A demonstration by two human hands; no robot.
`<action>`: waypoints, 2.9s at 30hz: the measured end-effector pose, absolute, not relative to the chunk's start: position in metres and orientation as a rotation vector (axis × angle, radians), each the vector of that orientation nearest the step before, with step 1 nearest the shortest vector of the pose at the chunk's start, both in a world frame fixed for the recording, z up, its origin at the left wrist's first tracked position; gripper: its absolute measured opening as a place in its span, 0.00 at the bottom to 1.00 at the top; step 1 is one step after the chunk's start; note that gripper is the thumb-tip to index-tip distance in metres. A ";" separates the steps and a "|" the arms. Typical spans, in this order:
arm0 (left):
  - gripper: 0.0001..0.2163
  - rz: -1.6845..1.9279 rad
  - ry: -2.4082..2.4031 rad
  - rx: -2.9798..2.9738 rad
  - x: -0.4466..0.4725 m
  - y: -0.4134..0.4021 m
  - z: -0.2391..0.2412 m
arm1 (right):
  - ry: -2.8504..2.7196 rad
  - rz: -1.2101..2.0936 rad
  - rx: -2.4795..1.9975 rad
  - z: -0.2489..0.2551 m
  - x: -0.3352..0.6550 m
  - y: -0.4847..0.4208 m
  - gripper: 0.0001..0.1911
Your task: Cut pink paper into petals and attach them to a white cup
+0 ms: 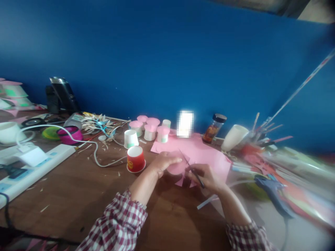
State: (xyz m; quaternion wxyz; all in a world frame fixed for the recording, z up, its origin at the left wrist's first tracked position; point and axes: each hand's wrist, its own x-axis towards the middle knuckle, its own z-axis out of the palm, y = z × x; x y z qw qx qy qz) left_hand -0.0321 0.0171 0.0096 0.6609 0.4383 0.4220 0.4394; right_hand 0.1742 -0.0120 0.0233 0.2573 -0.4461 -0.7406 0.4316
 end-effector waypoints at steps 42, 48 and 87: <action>0.18 0.941 1.003 1.010 -0.034 0.019 0.005 | -2.079 1.131 -1.195 0.028 0.176 -0.013 0.17; 0.19 0.942 0.953 1.022 -0.034 0.017 0.008 | -2.088 1.105 -1.195 0.029 0.176 -0.013 0.17; 0.37 0.993 1.141 0.813 -0.027 0.016 0.004 | -2.015 1.190 -1.227 0.025 0.173 -0.013 0.21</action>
